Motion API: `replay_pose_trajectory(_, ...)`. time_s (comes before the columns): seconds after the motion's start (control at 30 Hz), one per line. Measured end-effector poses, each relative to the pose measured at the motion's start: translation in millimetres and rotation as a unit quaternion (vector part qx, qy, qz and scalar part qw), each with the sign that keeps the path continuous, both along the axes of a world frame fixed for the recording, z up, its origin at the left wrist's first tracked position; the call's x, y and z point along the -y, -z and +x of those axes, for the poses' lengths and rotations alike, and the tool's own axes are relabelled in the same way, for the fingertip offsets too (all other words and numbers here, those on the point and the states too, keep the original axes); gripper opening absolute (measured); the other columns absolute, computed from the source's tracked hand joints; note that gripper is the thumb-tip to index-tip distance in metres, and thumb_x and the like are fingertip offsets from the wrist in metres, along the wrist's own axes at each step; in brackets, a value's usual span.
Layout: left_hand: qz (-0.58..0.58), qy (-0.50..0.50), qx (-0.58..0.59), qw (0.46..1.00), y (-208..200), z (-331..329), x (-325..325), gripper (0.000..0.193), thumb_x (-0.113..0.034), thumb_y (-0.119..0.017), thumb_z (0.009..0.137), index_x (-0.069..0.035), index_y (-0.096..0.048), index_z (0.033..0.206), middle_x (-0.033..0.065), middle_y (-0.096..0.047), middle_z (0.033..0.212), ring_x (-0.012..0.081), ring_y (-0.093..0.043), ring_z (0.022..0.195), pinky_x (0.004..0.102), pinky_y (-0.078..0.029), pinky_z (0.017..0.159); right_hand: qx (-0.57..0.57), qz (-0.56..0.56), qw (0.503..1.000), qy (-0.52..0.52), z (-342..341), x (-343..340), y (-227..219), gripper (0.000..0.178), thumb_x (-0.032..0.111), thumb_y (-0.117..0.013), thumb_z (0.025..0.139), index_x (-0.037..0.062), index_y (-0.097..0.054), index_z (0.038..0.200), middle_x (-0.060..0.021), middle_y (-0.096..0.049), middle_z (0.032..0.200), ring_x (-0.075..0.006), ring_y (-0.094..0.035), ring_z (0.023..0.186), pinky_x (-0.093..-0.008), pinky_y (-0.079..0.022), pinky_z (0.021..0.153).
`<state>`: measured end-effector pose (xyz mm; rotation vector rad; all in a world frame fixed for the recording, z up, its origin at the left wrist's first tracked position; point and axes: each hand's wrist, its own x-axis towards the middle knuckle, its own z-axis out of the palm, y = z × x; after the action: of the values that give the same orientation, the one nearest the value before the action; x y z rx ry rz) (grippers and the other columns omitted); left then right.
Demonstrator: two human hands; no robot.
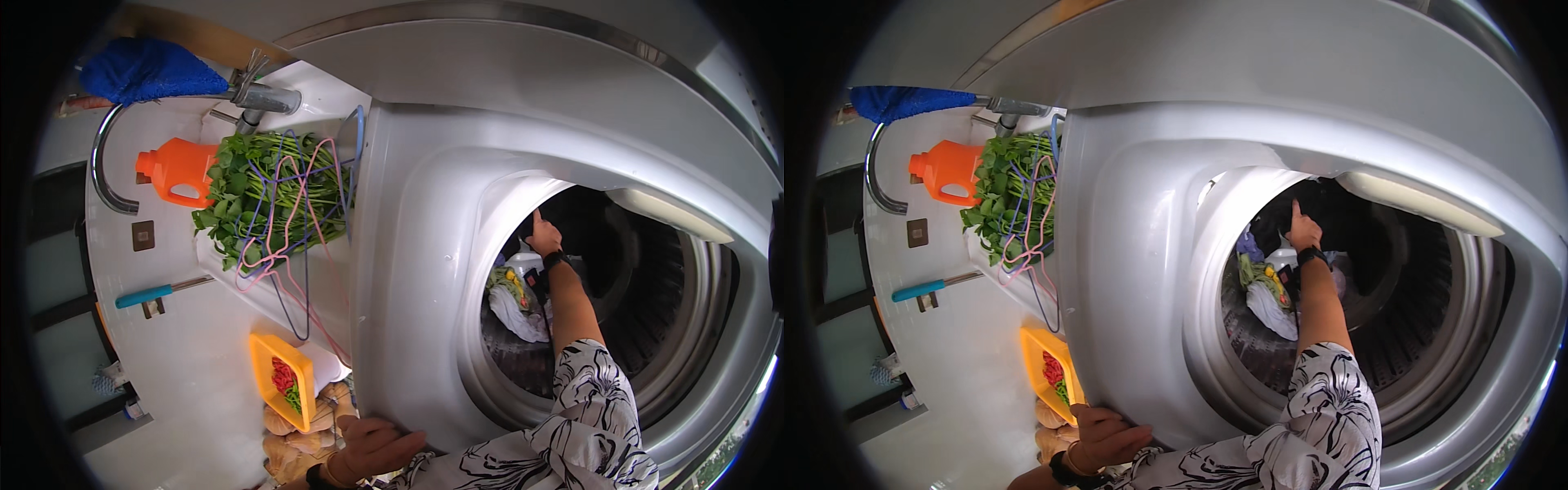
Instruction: The person hangs wet clothes on hangers and places them on a drying rack.
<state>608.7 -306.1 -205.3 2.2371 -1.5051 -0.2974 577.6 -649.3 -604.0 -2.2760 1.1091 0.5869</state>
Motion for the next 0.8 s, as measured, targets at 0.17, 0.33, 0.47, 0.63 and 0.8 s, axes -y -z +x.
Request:
replay_pose_trajectory(0.17,-0.017,0.000,0.021,1.000,-1,-2,-5,0.023,-0.019,-0.073,0.058,-0.021,-0.065,0.079,-0.0078,-0.047,0.066,0.0145,-0.046,0.072,0.0306,-0.030,0.065,0.000,-0.023,0.993,-0.117,-25,-14,-5,0.017,0.018,-0.055,0.076,0.0085,-0.057,0.090,-0.0161,-0.062,0.088,-0.0327,-0.060,0.086,-0.0422,-0.049,0.073)
replay_pose_trajectory(0.33,-0.064,-0.004,0.050,0.997,5,1,-3,0.019,-0.013,-0.069,0.061,-0.016,-0.064,0.079,-0.0048,-0.046,0.064,0.0170,-0.047,0.072,0.0318,-0.032,0.067,0.134,0.031,0.973,-0.186,-84,34,-68,0.026,0.024,-0.057,0.073,0.0097,-0.061,0.095,-0.0181,-0.059,0.096,-0.0353,-0.055,0.093,-0.0398,-0.046,0.079)
replay_pose_trajectory(0.47,-0.144,0.009,0.031,0.989,13,2,1,0.013,-0.015,-0.068,0.066,-0.015,-0.063,0.078,-0.0046,-0.051,0.066,0.0166,-0.048,0.073,0.0317,-0.031,0.066,0.187,0.108,0.957,-0.195,-108,72,-162,0.030,0.023,-0.056,0.072,0.0033,-0.061,0.094,-0.0152,-0.058,0.095,-0.0285,-0.055,0.093,-0.0337,-0.044,0.081)
replay_pose_trajectory(0.63,-0.210,0.030,-0.037,0.977,-19,-4,-34,0.006,-0.010,-0.065,0.070,-0.010,-0.062,0.076,0.0012,-0.058,0.073,0.0193,-0.054,0.078,0.0325,-0.037,0.071,0.397,0.166,0.899,0.088,-119,-10,-420,0.041,0.018,-0.052,0.073,-0.0035,-0.053,0.109,-0.0085,-0.057,0.090,-0.0167,-0.053,0.085,-0.0248,-0.041,0.080)
replay_pose_trajectory(0.8,-0.218,-0.046,-0.122,0.967,-70,-10,-121,0.008,-0.006,-0.062,0.073,-0.005,-0.063,0.081,0.0065,-0.059,0.082,0.0220,-0.056,0.077,0.0305,-0.044,0.069,0.625,0.433,0.649,0.027,-120,-91,-579,0.045,0.016,-0.041,0.077,-0.0042,-0.044,0.117,-0.0127,-0.056,0.106,-0.0197,-0.055,0.094,-0.0283,-0.042,0.085)
